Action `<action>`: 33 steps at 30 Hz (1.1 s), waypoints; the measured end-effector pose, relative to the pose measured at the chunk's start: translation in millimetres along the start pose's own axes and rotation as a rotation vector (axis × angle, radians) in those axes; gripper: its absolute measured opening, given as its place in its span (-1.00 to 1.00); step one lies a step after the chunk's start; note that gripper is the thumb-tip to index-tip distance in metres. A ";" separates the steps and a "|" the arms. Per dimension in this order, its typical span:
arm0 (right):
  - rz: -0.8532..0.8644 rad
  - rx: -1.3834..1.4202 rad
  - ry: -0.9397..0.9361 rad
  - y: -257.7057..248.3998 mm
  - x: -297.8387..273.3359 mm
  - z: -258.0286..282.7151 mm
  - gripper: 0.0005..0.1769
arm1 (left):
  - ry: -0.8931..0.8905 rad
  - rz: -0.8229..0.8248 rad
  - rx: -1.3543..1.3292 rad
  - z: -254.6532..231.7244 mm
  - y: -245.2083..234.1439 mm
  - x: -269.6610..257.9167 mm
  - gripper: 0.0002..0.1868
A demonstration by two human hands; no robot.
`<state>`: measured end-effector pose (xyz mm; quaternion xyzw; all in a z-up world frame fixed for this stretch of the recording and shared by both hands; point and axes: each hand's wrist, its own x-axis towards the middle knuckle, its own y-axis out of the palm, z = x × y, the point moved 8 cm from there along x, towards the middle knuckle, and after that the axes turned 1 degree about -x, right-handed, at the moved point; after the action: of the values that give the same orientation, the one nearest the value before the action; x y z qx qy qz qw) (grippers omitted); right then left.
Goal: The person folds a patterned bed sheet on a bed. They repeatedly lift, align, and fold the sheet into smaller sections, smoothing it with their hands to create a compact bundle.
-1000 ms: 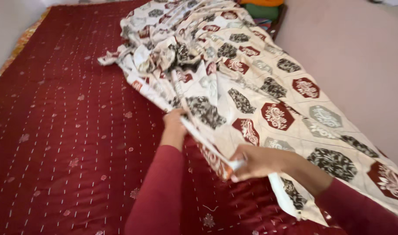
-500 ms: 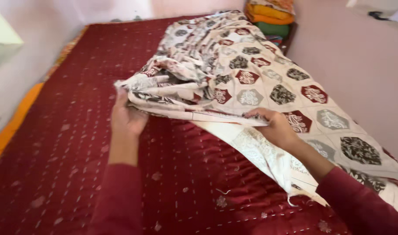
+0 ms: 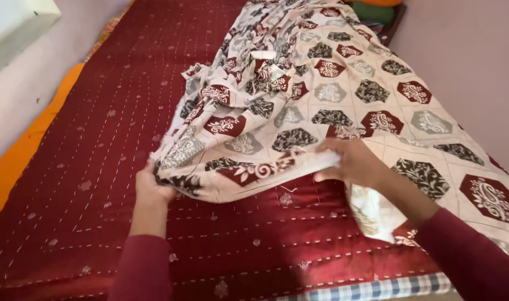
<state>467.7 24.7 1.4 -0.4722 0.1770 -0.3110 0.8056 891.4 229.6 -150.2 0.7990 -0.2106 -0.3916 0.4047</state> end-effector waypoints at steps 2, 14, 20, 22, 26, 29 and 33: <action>-0.286 -0.322 -0.056 -13.8 -28.5 -6.2 -0.50 | 0.000 0.043 0.028 2.3 22.3 -40.3 -0.55; -0.869 -0.590 0.286 -75.3 -178.1 -92.0 -0.71 | -0.211 0.110 0.212 49.6 -7.9 -84.9 -0.56; -0.286 -0.494 0.559 19.1 -177.9 -191.7 -0.55 | -0.314 -0.148 0.393 79.3 -83.9 -101.6 -0.58; -0.060 -0.533 0.612 62.6 -182.1 -221.3 -0.55 | -0.322 -0.196 0.422 77.5 -94.2 -97.4 -0.59; 0.617 -0.591 0.671 154.8 -216.3 -239.3 -0.52 | -0.320 -0.164 0.428 74.5 -117.8 -54.2 -0.61; 0.636 -0.535 0.690 183.7 -209.0 -193.9 -0.23 | -0.260 -0.064 0.503 79.5 -131.0 -30.4 -0.55; 0.264 -0.165 0.336 179.4 -125.4 -59.0 -0.29 | -0.252 -0.055 0.763 96.3 -130.9 -36.1 -0.52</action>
<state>400.2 134.8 -184.9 -0.4506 0.3938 -0.2617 0.7572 795.4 283.2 -275.2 0.8429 -0.3674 -0.3911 0.0392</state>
